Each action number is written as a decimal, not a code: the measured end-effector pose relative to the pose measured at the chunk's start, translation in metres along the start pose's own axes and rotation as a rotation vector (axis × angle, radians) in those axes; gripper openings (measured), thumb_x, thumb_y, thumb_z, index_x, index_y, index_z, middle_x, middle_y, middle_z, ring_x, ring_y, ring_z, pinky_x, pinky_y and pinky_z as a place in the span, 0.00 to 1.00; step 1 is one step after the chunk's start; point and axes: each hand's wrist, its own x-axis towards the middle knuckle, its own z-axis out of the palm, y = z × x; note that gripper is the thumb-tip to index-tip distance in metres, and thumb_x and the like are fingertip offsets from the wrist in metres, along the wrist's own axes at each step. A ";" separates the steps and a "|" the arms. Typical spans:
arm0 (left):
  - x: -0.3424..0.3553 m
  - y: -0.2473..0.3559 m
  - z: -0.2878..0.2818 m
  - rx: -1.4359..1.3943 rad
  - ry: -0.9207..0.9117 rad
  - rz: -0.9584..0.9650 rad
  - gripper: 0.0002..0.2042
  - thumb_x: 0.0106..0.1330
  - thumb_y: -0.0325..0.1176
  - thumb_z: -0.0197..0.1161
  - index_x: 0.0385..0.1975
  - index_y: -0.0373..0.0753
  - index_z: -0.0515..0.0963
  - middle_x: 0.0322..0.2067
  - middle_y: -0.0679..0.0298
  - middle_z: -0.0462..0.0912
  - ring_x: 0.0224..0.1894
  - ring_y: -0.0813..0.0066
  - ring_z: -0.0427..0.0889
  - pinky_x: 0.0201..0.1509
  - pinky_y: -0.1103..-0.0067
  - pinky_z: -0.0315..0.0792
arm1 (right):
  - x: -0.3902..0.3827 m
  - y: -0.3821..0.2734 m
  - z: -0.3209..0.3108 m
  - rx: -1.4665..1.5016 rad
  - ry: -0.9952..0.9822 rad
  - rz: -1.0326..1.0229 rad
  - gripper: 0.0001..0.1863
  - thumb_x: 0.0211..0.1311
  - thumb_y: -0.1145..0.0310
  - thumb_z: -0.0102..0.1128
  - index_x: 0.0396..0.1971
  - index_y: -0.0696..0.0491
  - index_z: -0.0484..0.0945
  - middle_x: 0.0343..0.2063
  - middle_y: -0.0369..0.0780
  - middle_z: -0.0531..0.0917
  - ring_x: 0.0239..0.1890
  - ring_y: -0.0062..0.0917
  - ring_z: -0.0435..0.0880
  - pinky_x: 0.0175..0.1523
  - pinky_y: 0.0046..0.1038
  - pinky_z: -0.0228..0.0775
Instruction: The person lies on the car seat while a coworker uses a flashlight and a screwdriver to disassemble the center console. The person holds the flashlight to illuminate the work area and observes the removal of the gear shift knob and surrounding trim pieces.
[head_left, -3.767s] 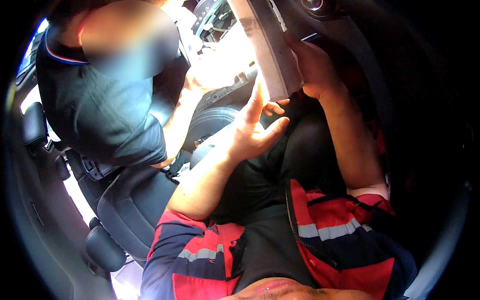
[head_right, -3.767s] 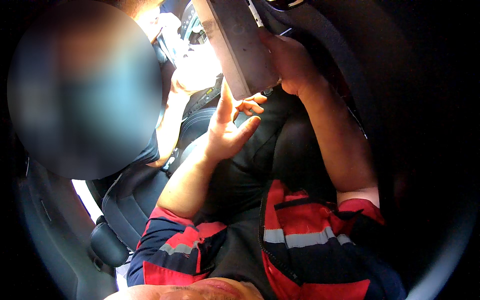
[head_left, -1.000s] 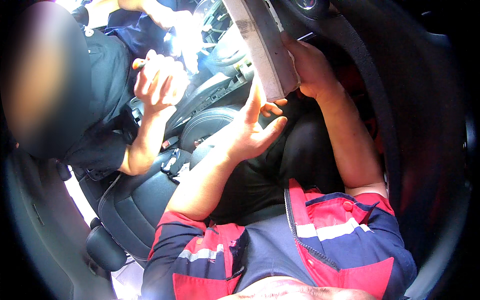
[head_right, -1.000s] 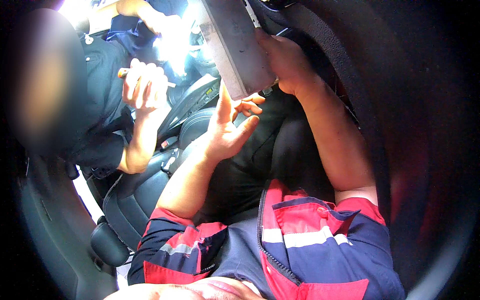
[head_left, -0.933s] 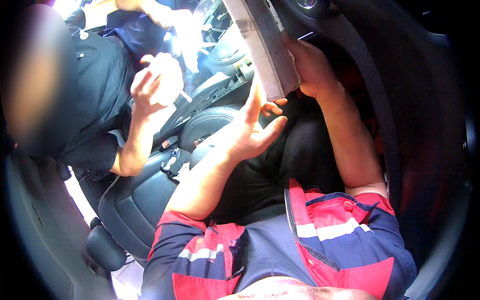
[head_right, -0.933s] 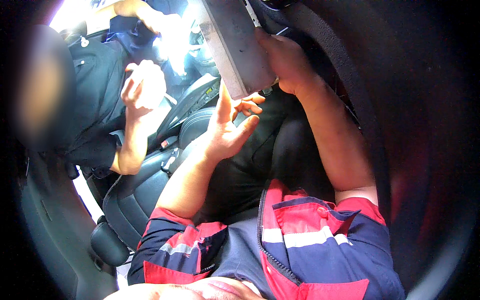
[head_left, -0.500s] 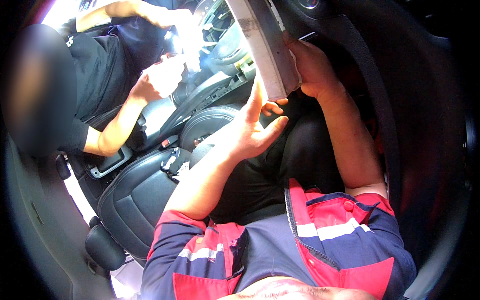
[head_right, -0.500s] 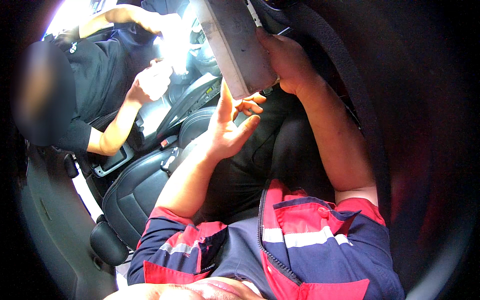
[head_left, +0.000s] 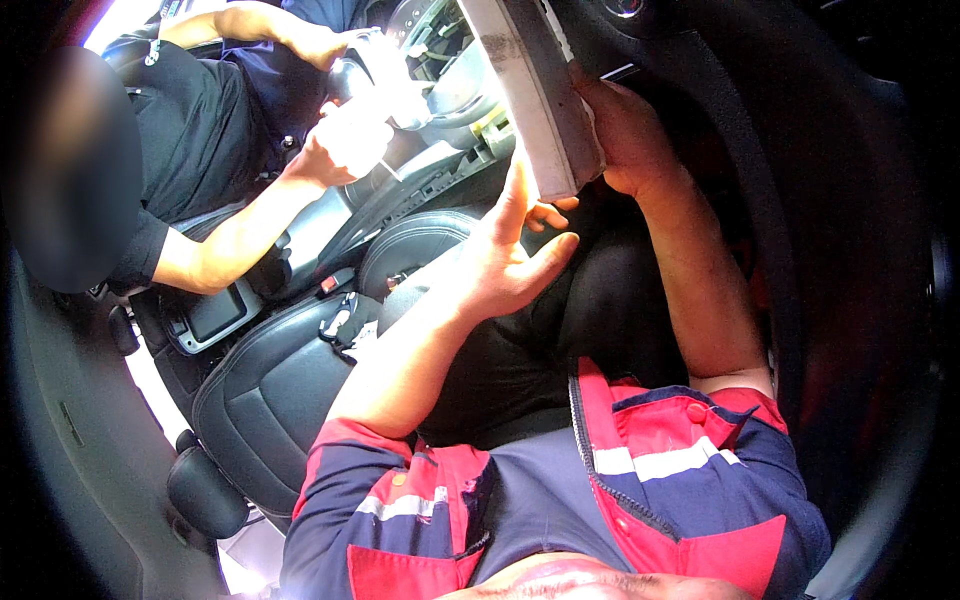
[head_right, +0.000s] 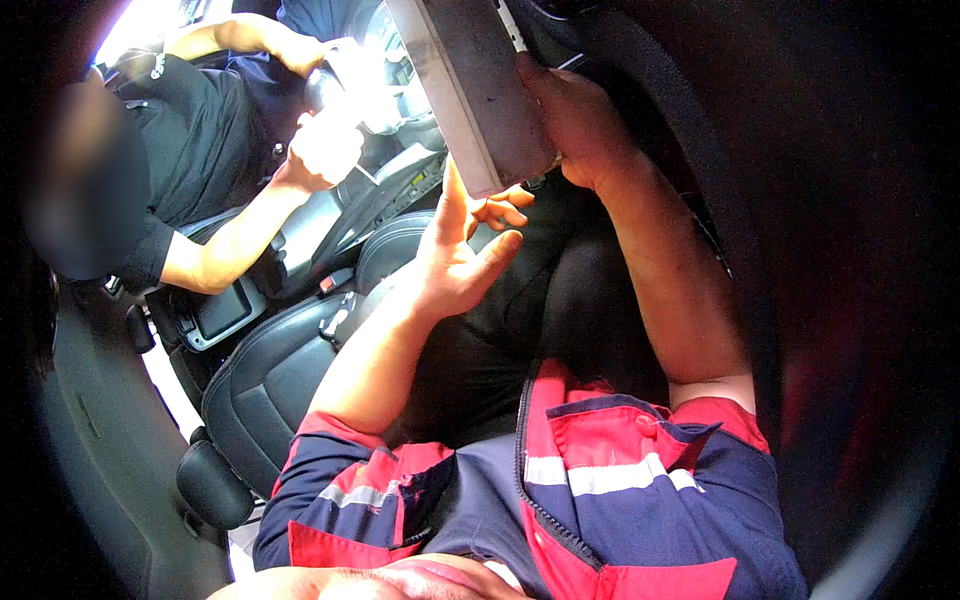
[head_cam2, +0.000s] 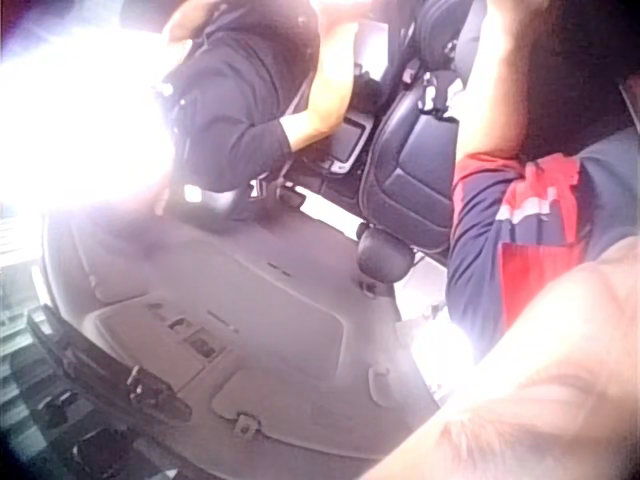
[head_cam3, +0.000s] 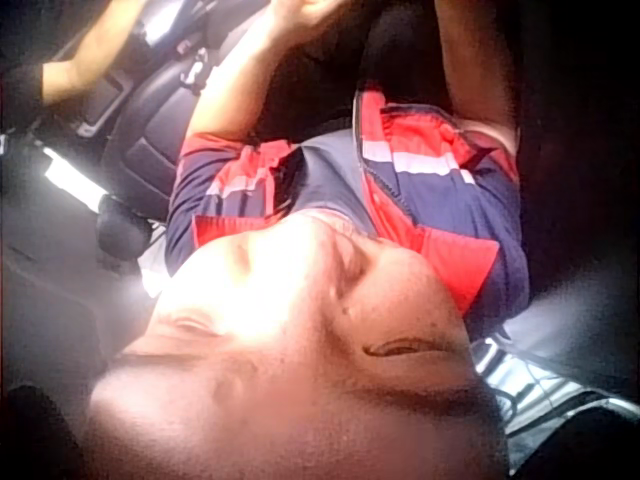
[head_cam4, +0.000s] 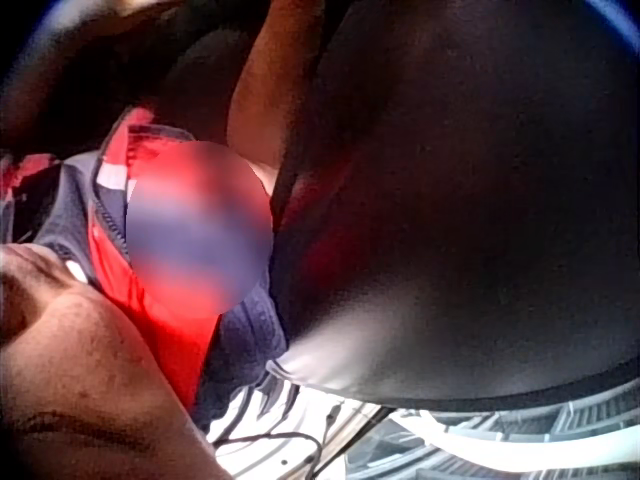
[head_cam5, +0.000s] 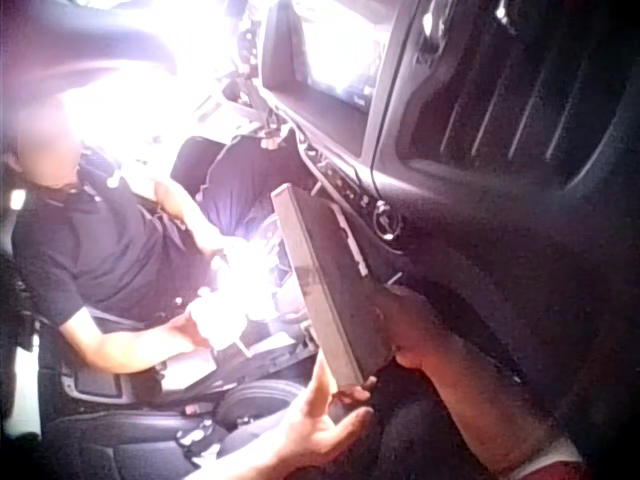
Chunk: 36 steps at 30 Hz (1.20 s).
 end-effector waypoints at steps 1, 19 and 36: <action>0.000 0.000 0.000 0.002 0.002 0.002 0.49 0.64 0.28 0.62 0.72 0.48 0.27 0.52 0.47 0.75 0.46 0.71 0.78 0.56 0.70 0.68 | 0.000 -0.001 0.001 -0.011 0.014 0.004 0.26 0.70 0.49 0.50 0.46 0.61 0.77 0.40 0.43 0.84 0.40 0.26 0.84 0.47 0.30 0.75; 0.003 -0.001 0.004 -0.007 0.043 0.008 0.49 0.62 0.30 0.63 0.72 0.42 0.29 0.48 0.53 0.78 0.42 0.72 0.78 0.51 0.74 0.70 | 0.000 -0.002 0.002 0.003 0.018 -0.005 0.25 0.71 0.50 0.49 0.44 0.60 0.77 0.38 0.42 0.84 0.39 0.25 0.84 0.45 0.29 0.75; 0.006 0.005 0.000 0.021 0.005 -0.004 0.49 0.64 0.29 0.62 0.72 0.43 0.27 0.51 0.51 0.76 0.45 0.75 0.77 0.54 0.75 0.68 | 0.006 -0.002 -0.003 -0.007 -0.001 -0.001 0.28 0.67 0.47 0.54 0.47 0.61 0.77 0.40 0.42 0.84 0.41 0.27 0.84 0.48 0.32 0.75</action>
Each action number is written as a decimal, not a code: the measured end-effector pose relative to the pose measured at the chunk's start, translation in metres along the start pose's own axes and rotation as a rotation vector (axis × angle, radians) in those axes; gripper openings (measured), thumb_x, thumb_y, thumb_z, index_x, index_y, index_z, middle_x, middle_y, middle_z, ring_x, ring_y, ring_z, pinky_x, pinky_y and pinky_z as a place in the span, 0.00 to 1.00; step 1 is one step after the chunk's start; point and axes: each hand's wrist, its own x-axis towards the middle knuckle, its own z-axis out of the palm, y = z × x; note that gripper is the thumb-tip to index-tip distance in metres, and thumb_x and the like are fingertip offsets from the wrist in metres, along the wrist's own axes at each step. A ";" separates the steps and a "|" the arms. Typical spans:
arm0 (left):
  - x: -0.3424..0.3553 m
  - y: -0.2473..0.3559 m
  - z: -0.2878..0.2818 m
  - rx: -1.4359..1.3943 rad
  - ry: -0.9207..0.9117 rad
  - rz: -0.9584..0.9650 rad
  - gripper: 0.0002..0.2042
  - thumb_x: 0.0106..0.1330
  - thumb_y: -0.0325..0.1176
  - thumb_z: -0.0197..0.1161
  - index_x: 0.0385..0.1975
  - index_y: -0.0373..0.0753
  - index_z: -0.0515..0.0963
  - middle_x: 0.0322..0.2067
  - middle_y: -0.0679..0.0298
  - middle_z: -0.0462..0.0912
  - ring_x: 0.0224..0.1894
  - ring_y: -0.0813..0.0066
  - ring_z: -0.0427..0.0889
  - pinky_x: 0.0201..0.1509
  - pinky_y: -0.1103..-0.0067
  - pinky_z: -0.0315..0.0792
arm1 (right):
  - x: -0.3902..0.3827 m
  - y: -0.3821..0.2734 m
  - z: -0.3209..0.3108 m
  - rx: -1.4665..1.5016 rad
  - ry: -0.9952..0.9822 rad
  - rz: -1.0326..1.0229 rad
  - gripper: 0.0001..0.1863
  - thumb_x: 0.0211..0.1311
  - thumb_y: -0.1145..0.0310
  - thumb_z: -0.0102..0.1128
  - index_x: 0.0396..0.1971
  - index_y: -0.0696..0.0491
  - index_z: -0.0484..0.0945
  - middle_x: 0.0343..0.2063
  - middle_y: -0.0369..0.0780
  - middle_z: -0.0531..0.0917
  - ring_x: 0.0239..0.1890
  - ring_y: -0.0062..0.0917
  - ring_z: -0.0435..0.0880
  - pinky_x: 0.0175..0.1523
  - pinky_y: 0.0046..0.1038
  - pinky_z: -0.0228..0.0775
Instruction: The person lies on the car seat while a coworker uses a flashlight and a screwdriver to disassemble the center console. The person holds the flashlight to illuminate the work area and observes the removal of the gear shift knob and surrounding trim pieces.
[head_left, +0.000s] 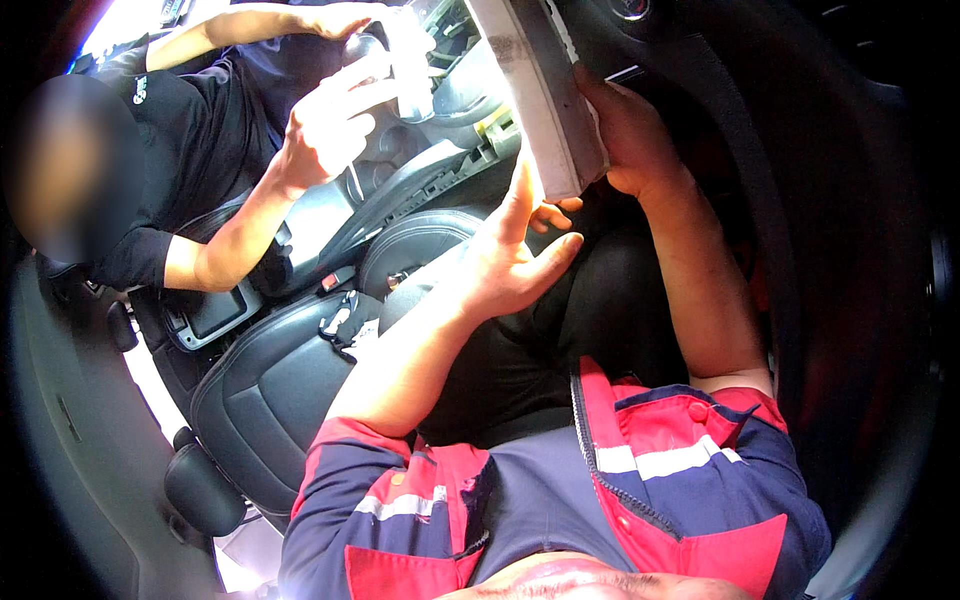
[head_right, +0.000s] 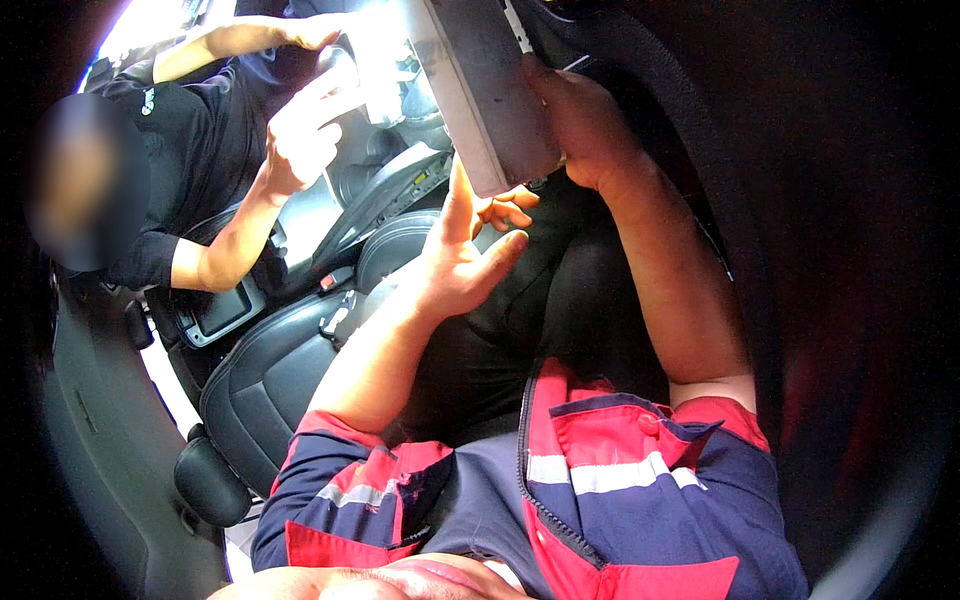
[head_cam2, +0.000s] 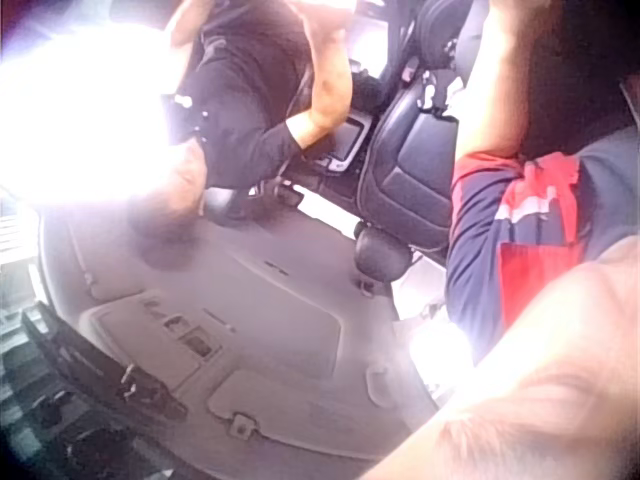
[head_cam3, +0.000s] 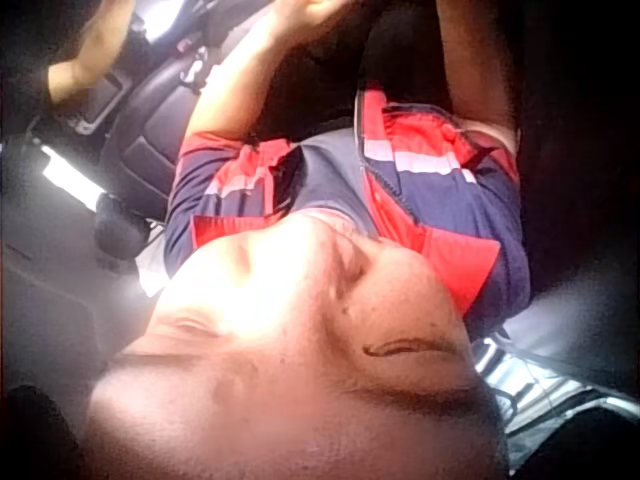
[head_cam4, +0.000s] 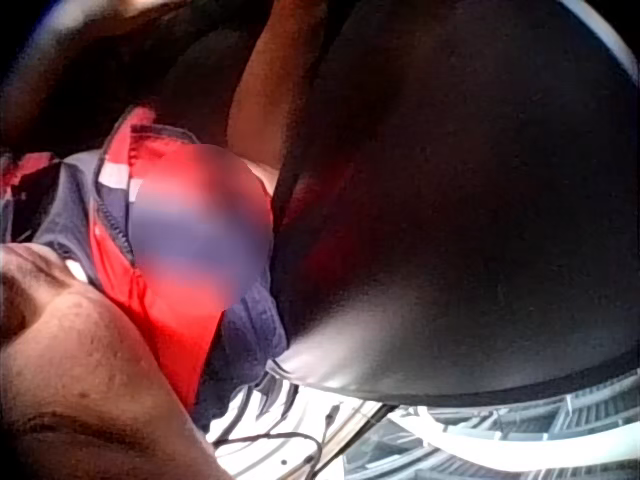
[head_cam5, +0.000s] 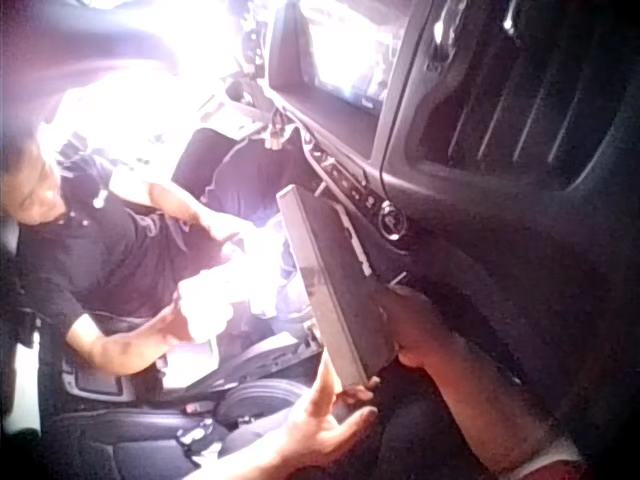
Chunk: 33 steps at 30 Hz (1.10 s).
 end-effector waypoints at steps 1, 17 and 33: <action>0.001 0.001 0.000 -0.003 -0.002 -0.009 0.49 0.64 0.29 0.62 0.72 0.43 0.27 0.51 0.51 0.76 0.45 0.75 0.77 0.54 0.75 0.68 | 0.002 0.002 -0.003 -0.007 -0.008 -0.005 0.28 0.67 0.47 0.54 0.47 0.61 0.77 0.41 0.43 0.83 0.41 0.27 0.84 0.48 0.32 0.75; 0.031 0.027 -0.003 -0.056 0.014 -0.042 0.49 0.64 0.32 0.63 0.72 0.40 0.28 0.51 0.52 0.77 0.45 0.74 0.77 0.53 0.75 0.68 | 0.002 -0.048 0.008 -0.052 0.074 0.078 0.24 0.70 0.49 0.50 0.46 0.58 0.77 0.39 0.38 0.83 0.41 0.22 0.82 0.47 0.27 0.73; -0.001 -0.001 -0.002 0.027 0.031 0.002 0.49 0.64 0.32 0.64 0.72 0.40 0.30 0.50 0.52 0.78 0.44 0.75 0.78 0.51 0.76 0.69 | -0.002 -0.004 0.005 0.043 -0.027 0.037 0.25 0.69 0.49 0.52 0.46 0.58 0.77 0.38 0.39 0.84 0.40 0.23 0.83 0.46 0.27 0.74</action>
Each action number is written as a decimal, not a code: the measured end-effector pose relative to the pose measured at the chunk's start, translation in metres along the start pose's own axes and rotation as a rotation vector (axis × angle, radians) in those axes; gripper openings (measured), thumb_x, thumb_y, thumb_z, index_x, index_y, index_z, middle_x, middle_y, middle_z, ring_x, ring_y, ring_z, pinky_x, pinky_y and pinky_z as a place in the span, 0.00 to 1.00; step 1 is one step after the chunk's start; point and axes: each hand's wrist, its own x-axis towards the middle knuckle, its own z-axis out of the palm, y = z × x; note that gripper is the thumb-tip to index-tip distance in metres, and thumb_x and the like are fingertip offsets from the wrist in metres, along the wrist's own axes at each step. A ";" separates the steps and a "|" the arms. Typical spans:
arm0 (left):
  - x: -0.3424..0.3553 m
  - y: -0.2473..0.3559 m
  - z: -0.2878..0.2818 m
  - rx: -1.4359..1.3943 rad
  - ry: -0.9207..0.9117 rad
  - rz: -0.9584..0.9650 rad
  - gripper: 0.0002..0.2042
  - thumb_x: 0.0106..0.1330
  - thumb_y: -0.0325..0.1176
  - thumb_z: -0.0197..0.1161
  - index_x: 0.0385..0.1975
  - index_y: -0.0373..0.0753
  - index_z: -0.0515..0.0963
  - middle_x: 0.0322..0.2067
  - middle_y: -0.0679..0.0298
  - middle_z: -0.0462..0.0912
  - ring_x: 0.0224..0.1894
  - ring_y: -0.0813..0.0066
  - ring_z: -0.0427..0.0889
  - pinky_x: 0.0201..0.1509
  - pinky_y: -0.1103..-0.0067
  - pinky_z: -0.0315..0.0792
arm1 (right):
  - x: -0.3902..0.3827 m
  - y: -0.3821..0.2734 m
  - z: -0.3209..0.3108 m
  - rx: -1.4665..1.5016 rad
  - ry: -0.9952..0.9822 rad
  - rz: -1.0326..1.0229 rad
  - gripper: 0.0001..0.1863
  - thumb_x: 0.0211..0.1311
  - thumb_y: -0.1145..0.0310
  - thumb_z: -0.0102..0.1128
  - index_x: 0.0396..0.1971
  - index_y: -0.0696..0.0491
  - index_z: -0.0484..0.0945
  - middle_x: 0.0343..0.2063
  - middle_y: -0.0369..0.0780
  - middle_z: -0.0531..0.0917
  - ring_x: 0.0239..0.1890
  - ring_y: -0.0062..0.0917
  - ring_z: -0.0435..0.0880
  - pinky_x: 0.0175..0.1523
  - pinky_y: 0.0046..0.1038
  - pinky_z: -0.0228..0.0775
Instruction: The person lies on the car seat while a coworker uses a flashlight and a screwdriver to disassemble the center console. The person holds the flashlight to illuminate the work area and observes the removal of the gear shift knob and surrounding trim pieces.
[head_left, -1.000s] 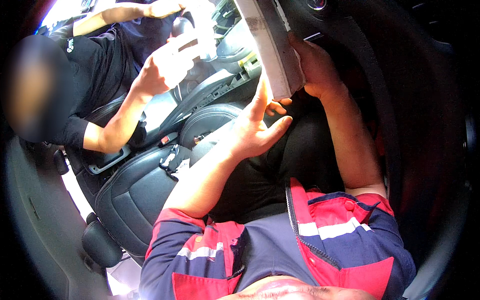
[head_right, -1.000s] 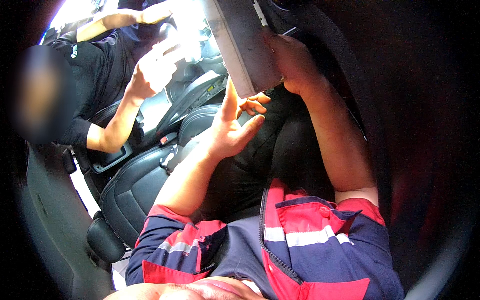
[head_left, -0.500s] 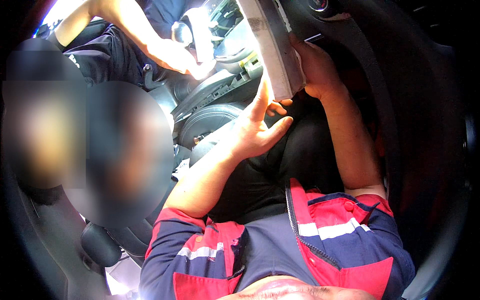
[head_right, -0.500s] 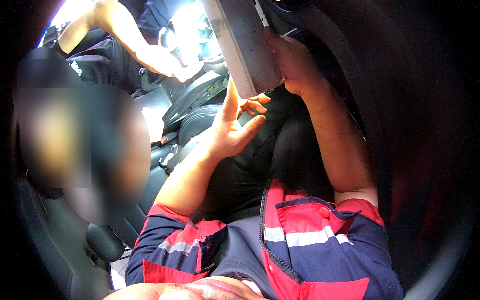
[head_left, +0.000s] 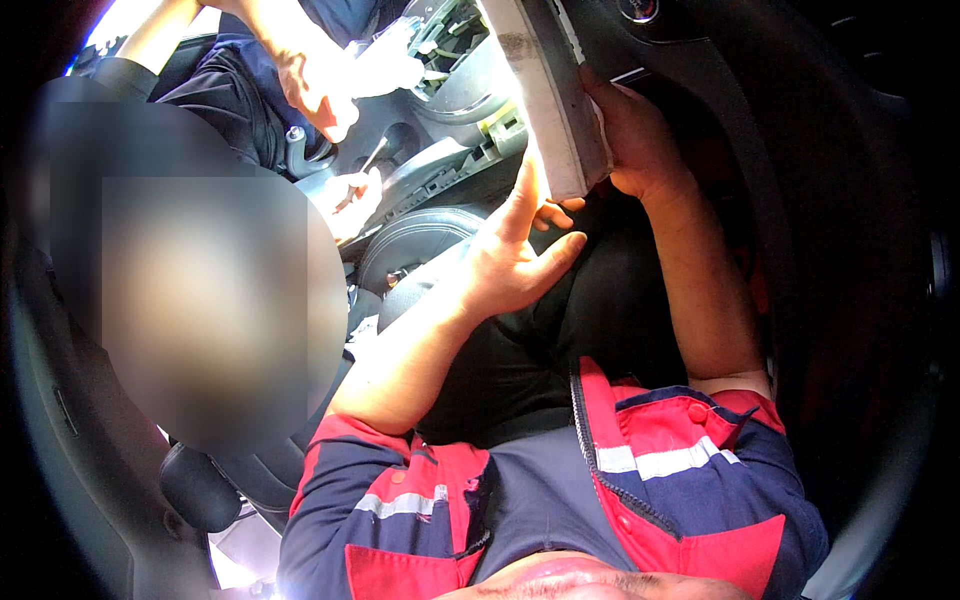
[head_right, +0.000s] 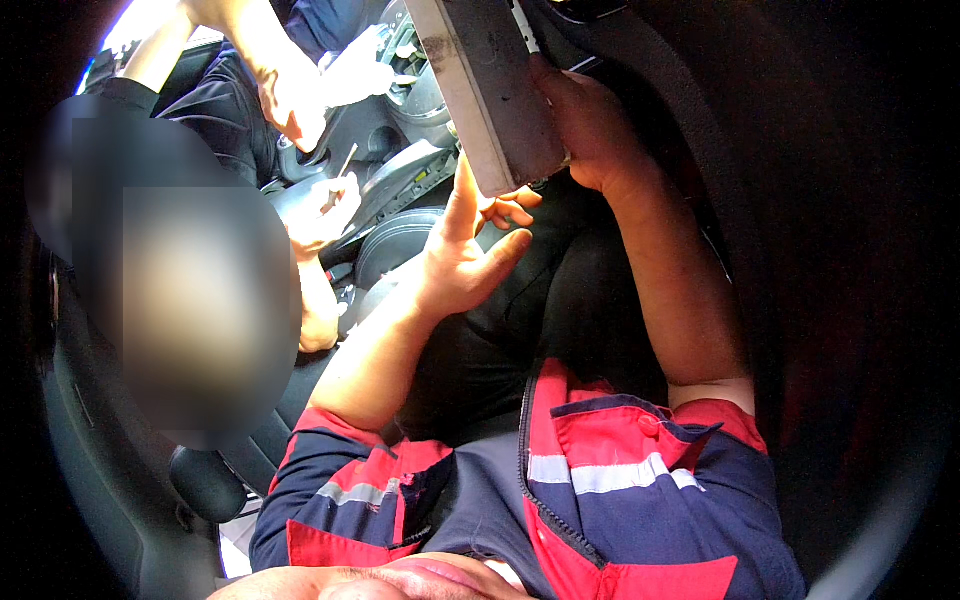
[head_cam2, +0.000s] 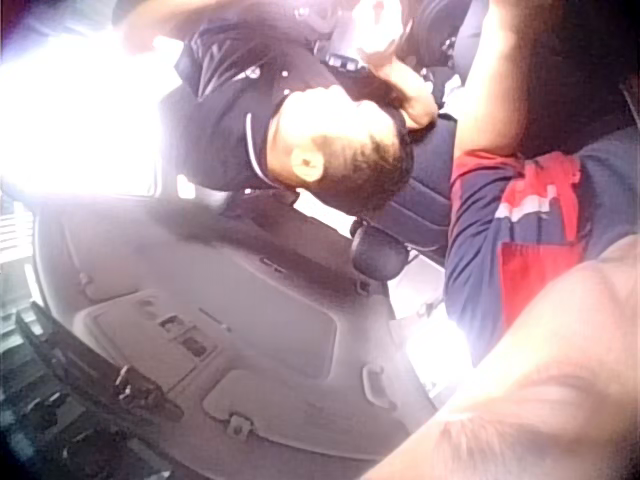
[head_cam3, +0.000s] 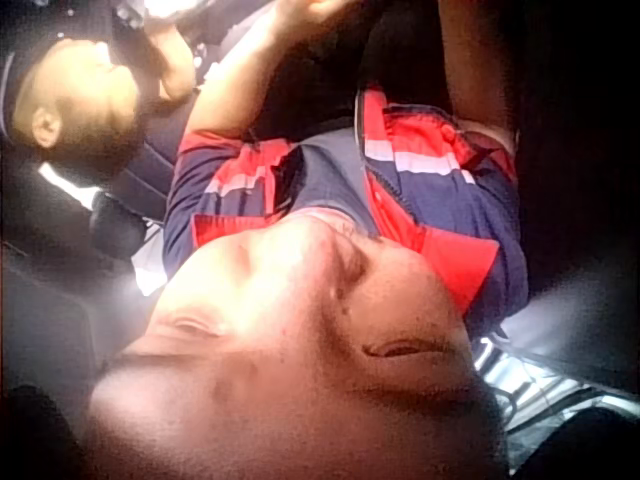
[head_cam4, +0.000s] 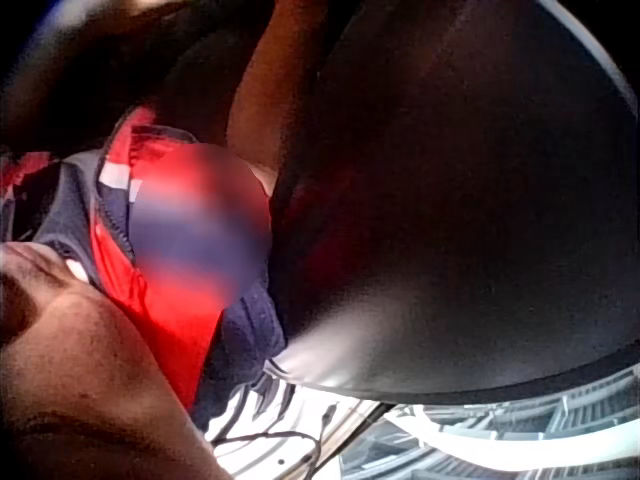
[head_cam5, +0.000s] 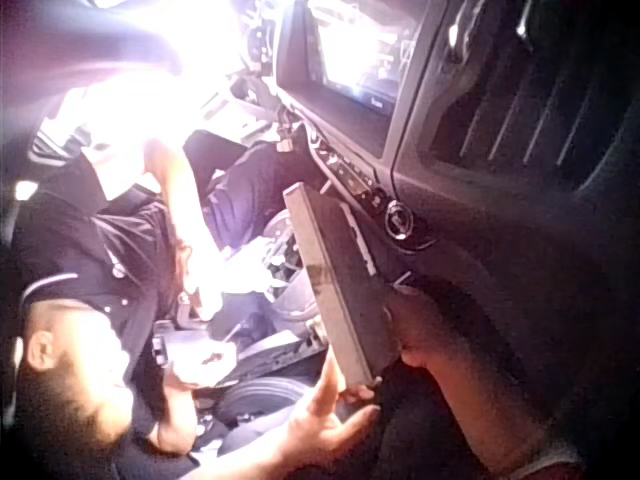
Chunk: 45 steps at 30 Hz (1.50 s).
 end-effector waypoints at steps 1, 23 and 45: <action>-0.001 0.002 -0.001 0.002 0.000 0.003 0.49 0.64 0.32 0.64 0.72 0.41 0.30 0.50 0.52 0.78 0.44 0.75 0.78 0.51 0.76 0.69 | -0.002 -0.002 0.003 -0.007 -0.004 0.001 0.25 0.69 0.49 0.52 0.46 0.58 0.77 0.38 0.39 0.84 0.40 0.23 0.83 0.46 0.27 0.74; -0.004 0.001 0.003 0.013 0.058 0.081 0.48 0.61 0.27 0.65 0.73 0.41 0.35 0.47 0.54 0.79 0.42 0.74 0.78 0.48 0.77 0.72 | -0.006 -0.002 0.006 -0.113 0.053 -0.023 0.28 0.66 0.46 0.54 0.45 0.59 0.78 0.37 0.41 0.84 0.40 0.25 0.85 0.43 0.30 0.77; -0.005 -0.001 0.005 0.045 0.062 0.053 0.48 0.63 0.29 0.64 0.72 0.39 0.32 0.49 0.52 0.79 0.43 0.76 0.78 0.50 0.78 0.69 | -0.005 -0.003 0.004 -0.065 0.037 0.004 0.27 0.67 0.47 0.53 0.45 0.59 0.77 0.38 0.41 0.84 0.40 0.25 0.84 0.45 0.30 0.75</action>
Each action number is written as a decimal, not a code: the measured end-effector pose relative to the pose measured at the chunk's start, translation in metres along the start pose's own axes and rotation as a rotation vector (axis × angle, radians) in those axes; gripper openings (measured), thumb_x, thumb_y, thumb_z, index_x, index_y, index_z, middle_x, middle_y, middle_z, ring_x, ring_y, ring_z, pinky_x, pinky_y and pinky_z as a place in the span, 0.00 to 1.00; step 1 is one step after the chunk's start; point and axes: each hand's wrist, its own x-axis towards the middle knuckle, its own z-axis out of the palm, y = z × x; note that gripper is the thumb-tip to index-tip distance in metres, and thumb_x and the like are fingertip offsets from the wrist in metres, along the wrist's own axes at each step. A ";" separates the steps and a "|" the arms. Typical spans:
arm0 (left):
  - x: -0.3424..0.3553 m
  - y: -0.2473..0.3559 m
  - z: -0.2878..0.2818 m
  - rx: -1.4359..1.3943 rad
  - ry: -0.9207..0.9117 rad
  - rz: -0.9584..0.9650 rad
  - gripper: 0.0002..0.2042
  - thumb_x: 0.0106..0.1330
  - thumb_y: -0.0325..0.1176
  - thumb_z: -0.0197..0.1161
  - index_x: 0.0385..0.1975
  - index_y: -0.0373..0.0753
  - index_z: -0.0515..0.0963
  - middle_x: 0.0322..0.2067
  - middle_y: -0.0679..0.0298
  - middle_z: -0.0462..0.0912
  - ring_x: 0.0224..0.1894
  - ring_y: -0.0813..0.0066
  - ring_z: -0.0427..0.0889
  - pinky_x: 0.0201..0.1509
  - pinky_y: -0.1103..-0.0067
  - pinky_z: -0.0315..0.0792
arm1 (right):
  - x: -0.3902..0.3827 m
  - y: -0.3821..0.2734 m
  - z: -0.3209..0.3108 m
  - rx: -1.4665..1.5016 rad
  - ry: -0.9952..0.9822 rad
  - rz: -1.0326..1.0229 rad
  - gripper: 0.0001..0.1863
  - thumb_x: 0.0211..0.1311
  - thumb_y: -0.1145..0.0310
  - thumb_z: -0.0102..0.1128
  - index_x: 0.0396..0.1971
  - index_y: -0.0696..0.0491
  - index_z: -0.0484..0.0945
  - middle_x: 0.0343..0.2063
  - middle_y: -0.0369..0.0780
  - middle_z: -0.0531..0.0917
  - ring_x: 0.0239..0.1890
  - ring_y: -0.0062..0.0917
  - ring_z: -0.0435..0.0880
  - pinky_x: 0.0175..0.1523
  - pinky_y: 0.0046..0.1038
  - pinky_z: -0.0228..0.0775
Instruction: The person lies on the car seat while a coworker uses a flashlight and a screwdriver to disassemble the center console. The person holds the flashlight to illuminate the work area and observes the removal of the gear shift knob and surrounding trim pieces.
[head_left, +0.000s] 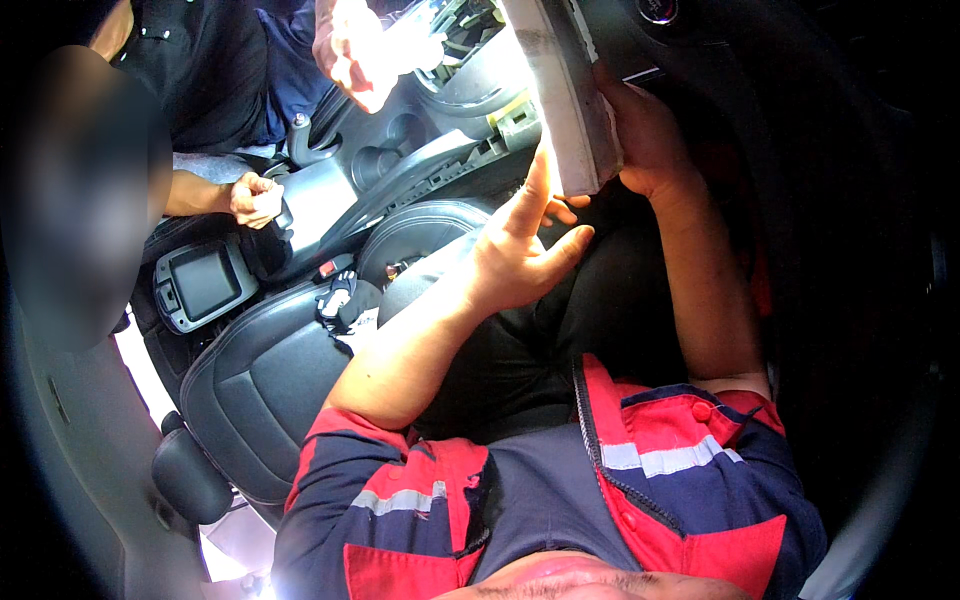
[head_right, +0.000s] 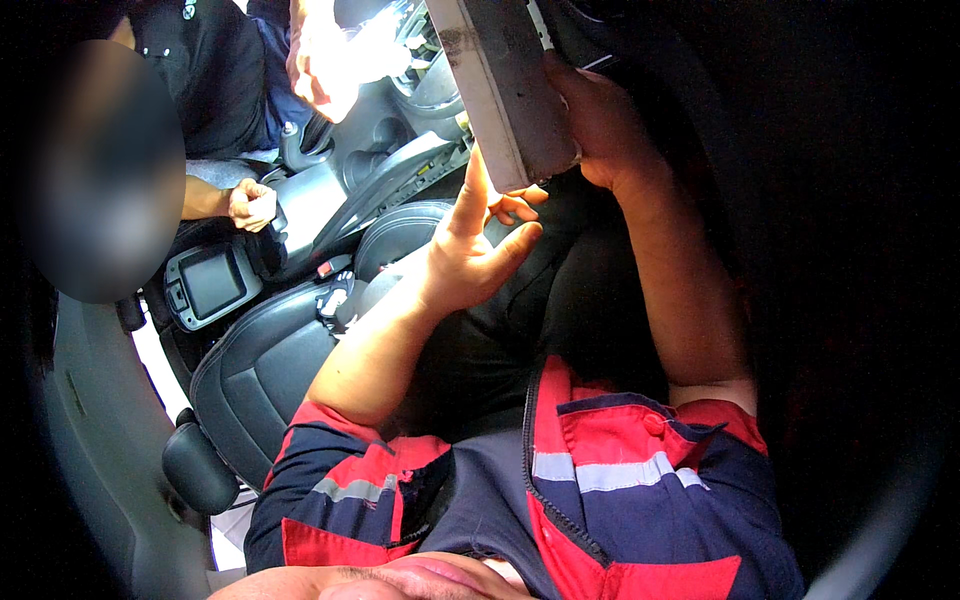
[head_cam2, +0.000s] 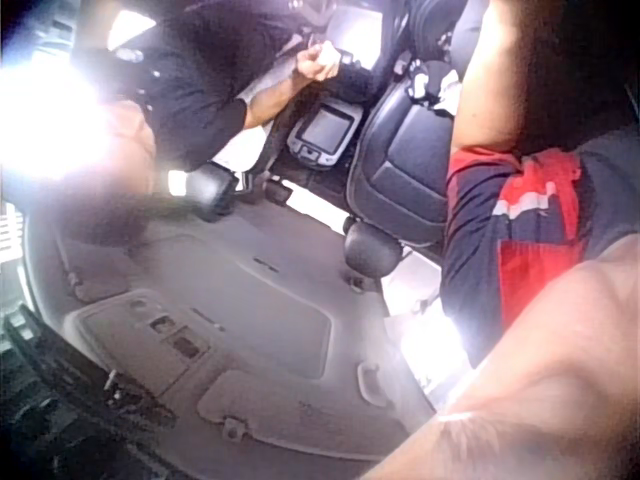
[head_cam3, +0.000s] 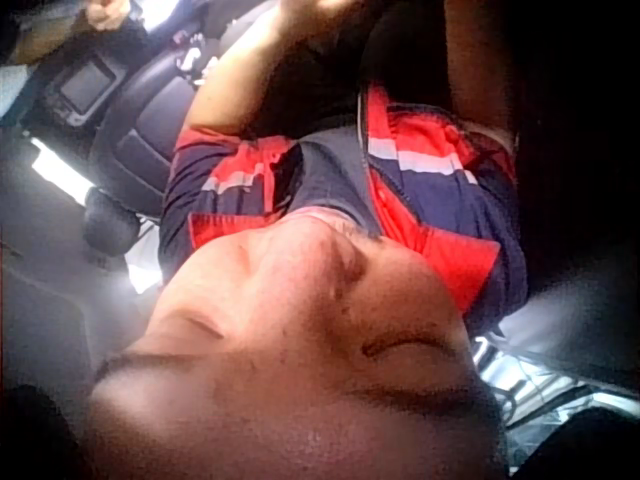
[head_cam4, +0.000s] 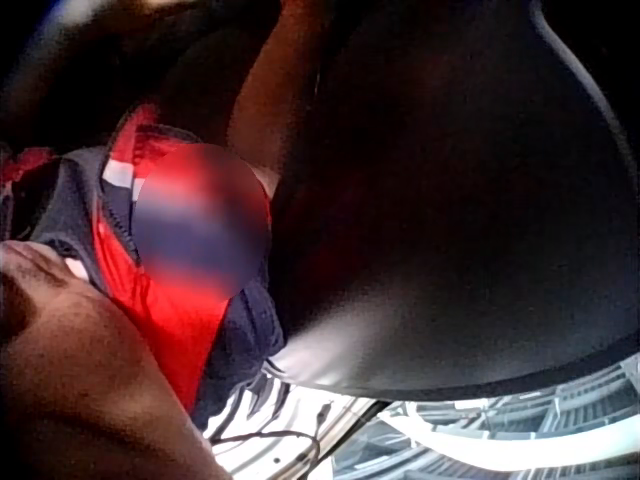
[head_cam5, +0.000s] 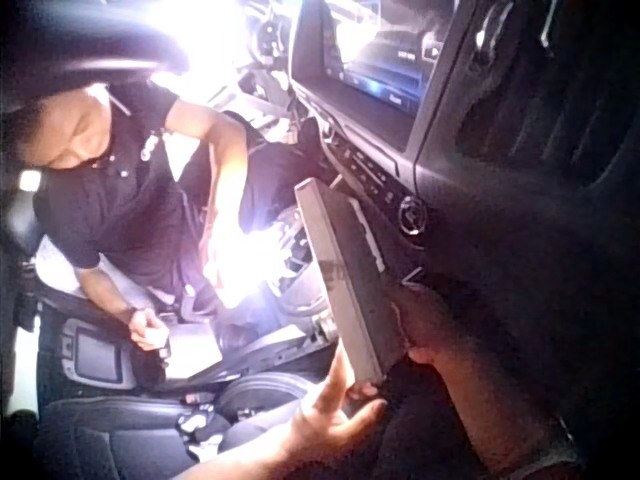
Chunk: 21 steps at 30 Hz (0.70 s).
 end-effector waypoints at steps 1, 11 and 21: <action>0.000 0.000 0.000 0.001 -0.001 -0.010 0.48 0.63 0.29 0.64 0.72 0.39 0.32 0.49 0.52 0.79 0.43 0.77 0.78 0.50 0.78 0.69 | -0.002 -0.002 0.002 0.004 0.009 0.001 0.25 0.68 0.48 0.52 0.45 0.58 0.77 0.38 0.40 0.84 0.39 0.24 0.83 0.45 0.28 0.75; 0.000 0.005 -0.003 0.016 -0.006 -0.014 0.47 0.63 0.29 0.64 0.73 0.40 0.32 0.48 0.54 0.79 0.42 0.77 0.78 0.50 0.77 0.69 | 0.000 0.000 0.000 0.014 0.014 -0.005 0.23 0.68 0.51 0.54 0.45 0.58 0.77 0.37 0.39 0.84 0.39 0.22 0.83 0.45 0.26 0.74; 0.000 0.003 -0.003 0.048 0.005 0.021 0.47 0.63 0.29 0.65 0.72 0.39 0.33 0.47 0.53 0.80 0.41 0.75 0.79 0.48 0.77 0.70 | 0.006 0.006 -0.005 -0.007 -0.022 -0.027 0.27 0.67 0.46 0.52 0.45 0.59 0.78 0.39 0.41 0.84 0.40 0.26 0.85 0.46 0.30 0.75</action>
